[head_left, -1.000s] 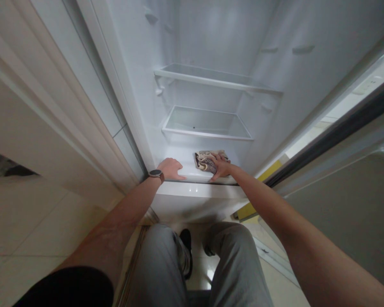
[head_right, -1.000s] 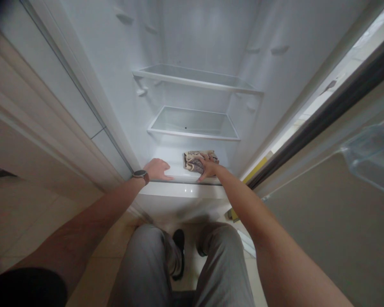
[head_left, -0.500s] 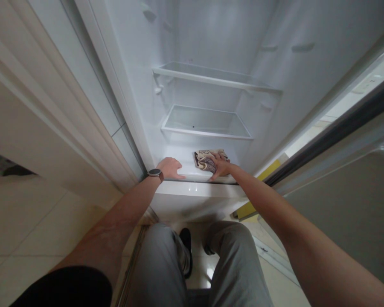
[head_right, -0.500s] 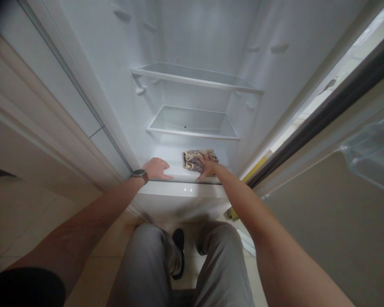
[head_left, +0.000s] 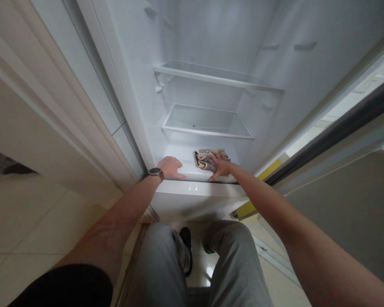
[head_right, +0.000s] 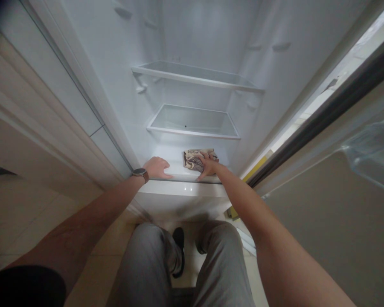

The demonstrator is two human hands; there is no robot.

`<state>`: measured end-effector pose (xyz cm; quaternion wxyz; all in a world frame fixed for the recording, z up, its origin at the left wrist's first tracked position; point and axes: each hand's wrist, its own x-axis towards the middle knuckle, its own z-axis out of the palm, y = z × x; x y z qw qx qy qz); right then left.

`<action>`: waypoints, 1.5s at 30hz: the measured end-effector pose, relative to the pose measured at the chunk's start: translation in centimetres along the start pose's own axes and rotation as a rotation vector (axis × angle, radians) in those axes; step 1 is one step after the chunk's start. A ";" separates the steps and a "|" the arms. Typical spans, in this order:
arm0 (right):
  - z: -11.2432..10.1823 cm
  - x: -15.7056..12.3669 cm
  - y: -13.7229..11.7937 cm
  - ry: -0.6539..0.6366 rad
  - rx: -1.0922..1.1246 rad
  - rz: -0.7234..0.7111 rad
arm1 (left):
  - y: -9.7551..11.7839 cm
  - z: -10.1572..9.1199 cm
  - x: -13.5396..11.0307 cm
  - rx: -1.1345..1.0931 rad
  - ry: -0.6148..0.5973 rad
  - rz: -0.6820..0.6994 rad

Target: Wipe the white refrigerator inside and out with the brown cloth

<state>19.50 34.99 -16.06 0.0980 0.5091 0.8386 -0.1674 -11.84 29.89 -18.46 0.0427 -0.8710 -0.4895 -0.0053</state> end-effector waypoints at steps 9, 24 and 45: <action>-0.1 -0.1 0.0 -0.003 0.007 0.000 | 0.1 -0.2 -0.1 0.062 0.001 0.013; -0.2 -0.3 -0.2 0.011 -0.007 -0.006 | 0.2 -0.3 -0.1 0.070 -0.023 0.007; -0.1 -0.1 0.0 0.003 -0.018 0.003 | 0.0 0.1 0.0 0.037 0.003 -0.015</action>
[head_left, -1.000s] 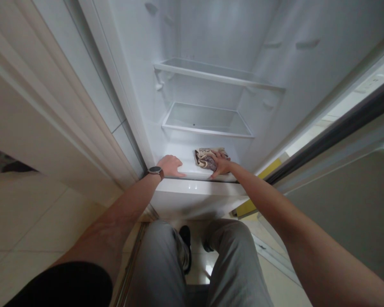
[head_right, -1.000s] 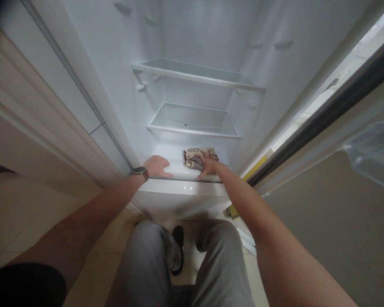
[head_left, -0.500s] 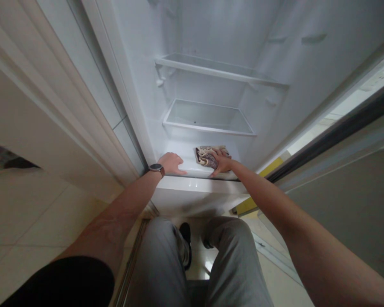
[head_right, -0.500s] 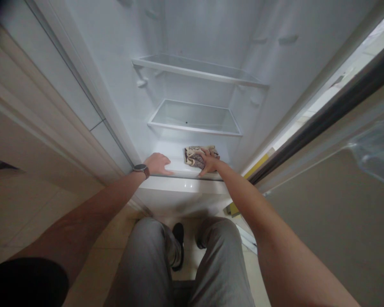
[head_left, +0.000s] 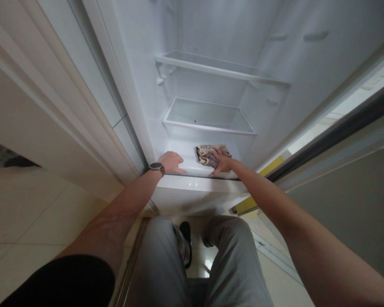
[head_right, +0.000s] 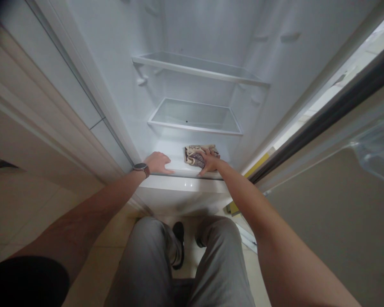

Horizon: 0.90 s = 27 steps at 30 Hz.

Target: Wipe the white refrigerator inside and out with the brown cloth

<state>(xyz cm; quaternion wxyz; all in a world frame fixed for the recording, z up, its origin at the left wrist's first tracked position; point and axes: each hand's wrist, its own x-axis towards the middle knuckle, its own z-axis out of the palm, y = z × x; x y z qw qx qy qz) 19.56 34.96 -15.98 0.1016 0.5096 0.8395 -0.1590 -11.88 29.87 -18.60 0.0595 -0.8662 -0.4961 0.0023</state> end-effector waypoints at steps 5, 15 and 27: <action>-0.2 -0.2 -0.2 0.000 0.014 -0.003 | 0.0 -0.1 0.0 -0.007 -0.007 0.004; 0.0 -0.1 -0.1 0.009 0.003 -0.003 | -0.1 0.1 0.1 -0.030 -0.023 0.003; -0.2 -0.3 -0.3 0.002 0.012 0.006 | 0.0 -0.2 0.0 -0.017 -0.015 0.003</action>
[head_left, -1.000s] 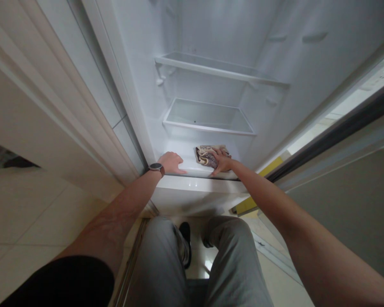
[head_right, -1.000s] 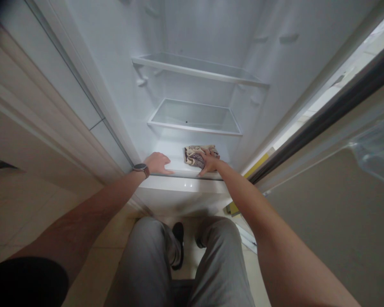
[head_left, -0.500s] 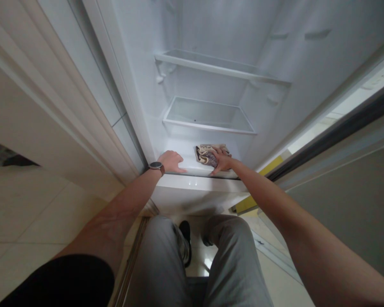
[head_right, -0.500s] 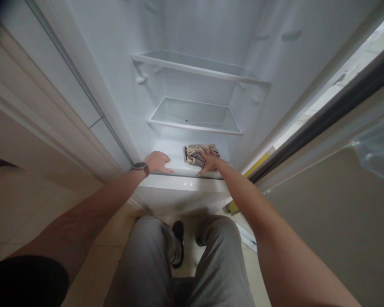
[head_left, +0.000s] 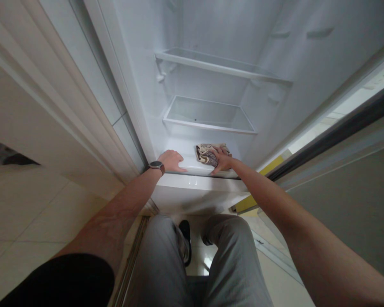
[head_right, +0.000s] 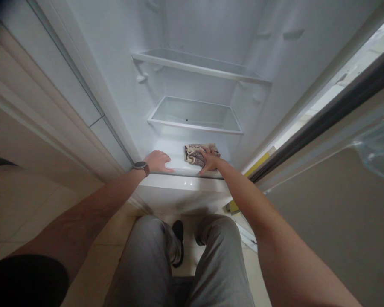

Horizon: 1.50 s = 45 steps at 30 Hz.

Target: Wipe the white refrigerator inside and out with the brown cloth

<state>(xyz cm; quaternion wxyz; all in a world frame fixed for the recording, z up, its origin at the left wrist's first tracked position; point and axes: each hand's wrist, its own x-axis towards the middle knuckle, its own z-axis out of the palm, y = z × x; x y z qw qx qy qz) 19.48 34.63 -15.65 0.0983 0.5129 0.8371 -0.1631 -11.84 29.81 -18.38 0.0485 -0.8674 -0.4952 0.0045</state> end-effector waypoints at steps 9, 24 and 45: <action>0.1 0.2 0.3 -0.002 -0.011 -0.002 | 0.1 -0.1 -0.1 0.002 0.009 0.001; 0.4 0.7 0.6 -0.003 -0.012 0.004 | 0.1 -0.2 0.0 -0.010 0.004 -0.004; 0.1 0.1 0.2 0.009 0.008 -0.012 | 0.0 -0.1 0.0 0.018 0.012 0.010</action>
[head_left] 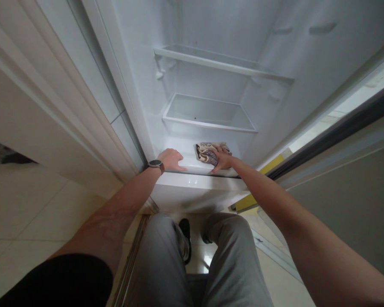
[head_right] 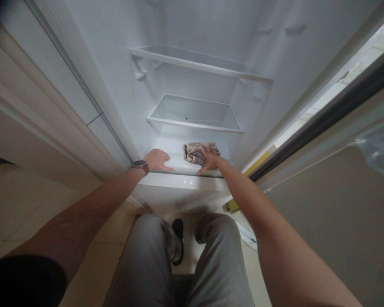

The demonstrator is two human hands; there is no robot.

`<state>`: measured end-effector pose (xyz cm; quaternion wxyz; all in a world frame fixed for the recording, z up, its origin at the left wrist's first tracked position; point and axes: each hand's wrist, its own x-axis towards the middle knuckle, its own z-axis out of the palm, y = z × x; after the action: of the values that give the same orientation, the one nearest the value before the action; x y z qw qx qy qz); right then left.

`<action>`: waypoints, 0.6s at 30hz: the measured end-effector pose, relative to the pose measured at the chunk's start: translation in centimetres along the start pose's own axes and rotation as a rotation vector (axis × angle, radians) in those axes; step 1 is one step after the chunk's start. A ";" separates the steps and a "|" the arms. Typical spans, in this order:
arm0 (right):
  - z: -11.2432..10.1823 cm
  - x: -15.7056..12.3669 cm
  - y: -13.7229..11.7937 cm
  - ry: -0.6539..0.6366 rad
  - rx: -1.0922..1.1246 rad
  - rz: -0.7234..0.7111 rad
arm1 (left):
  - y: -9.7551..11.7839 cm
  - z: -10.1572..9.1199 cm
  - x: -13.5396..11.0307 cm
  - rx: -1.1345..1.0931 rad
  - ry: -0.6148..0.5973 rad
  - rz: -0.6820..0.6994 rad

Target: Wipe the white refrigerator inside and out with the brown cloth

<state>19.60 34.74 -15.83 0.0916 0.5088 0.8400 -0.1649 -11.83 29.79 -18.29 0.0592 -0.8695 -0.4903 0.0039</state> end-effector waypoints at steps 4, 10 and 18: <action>0.0 0.0 -0.1 0.010 -0.007 -0.003 | 0.0 0.0 0.1 0.019 -0.006 0.001; 0.0 -0.1 -0.2 0.011 -0.014 0.001 | 0.0 -0.1 0.0 0.010 0.002 0.006; 0.0 0.0 -0.1 -0.001 0.002 0.011 | 0.0 0.1 0.0 0.003 0.005 0.002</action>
<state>19.50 34.74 -15.79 0.0923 0.5132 0.8370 -0.1655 -11.82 29.79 -18.36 0.0620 -0.8699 -0.4892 0.0024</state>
